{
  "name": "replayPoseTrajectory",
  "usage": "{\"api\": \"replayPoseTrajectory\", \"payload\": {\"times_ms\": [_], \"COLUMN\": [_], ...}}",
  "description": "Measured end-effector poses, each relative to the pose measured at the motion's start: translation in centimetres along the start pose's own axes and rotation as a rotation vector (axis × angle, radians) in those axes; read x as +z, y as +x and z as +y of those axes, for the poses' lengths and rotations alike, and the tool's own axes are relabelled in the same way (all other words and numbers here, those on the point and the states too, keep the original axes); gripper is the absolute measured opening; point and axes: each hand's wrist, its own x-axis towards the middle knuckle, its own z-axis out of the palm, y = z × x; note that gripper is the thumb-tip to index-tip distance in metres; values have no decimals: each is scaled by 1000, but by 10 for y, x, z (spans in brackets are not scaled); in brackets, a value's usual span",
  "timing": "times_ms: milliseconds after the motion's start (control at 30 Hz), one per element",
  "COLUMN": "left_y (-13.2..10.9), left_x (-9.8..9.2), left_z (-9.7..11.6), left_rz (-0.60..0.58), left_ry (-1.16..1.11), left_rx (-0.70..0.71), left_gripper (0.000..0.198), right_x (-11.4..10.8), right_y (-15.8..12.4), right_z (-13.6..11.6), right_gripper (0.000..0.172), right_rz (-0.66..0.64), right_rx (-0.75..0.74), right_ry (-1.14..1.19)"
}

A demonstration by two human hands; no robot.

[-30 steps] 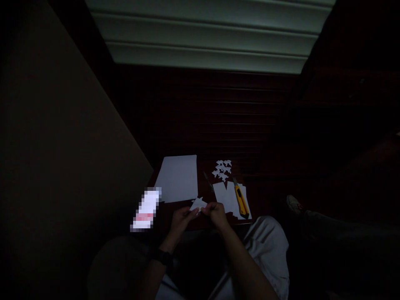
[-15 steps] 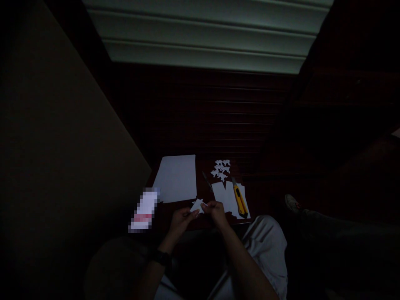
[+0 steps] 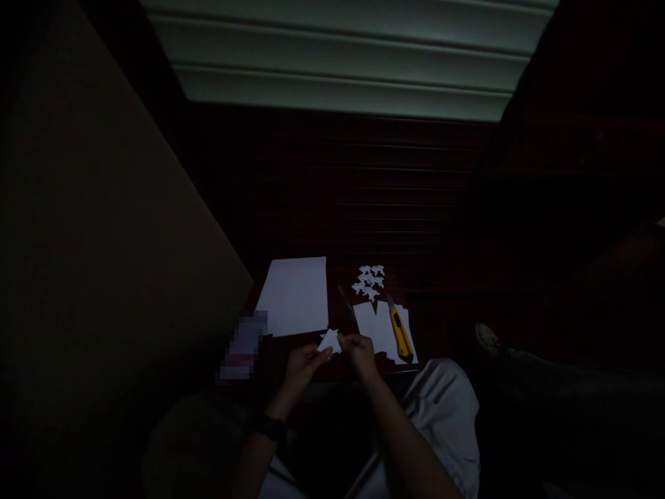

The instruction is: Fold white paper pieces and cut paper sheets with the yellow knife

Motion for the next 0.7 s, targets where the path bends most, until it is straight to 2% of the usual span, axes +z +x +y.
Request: {"api": "replayPoseTrajectory", "payload": {"times_ms": [200,300,367,467,533,633,700], "left_y": [1,-2,-4,-4,-3,1,3], "left_x": [-1,3,3,-3,-11,-25,-32], "left_z": [1,7,17,38,52,65,65], "left_rz": [19,58,127,302,422,566,592], "left_ry": [59,134,229,504,765,1089,1201], "left_rx": [36,107,194,352,400,329,284], "left_gripper": [30,30,28,26,33,49,53], "right_x": [-2,-3,-4,-5,-5,-4,-4], "right_y": [-2,-1,0,1,1,1,1], "right_z": [-4,-1,2,6,8,8,7], "right_gripper": [34,33,32,31,31,31,32], "right_rz": [-90,-77,-75,-68,-71,-60,-43], "right_rx": [-66,-43,-26,-9,-5,3,9], "right_ry": [-63,-56,-6,85,113,107,83]}}
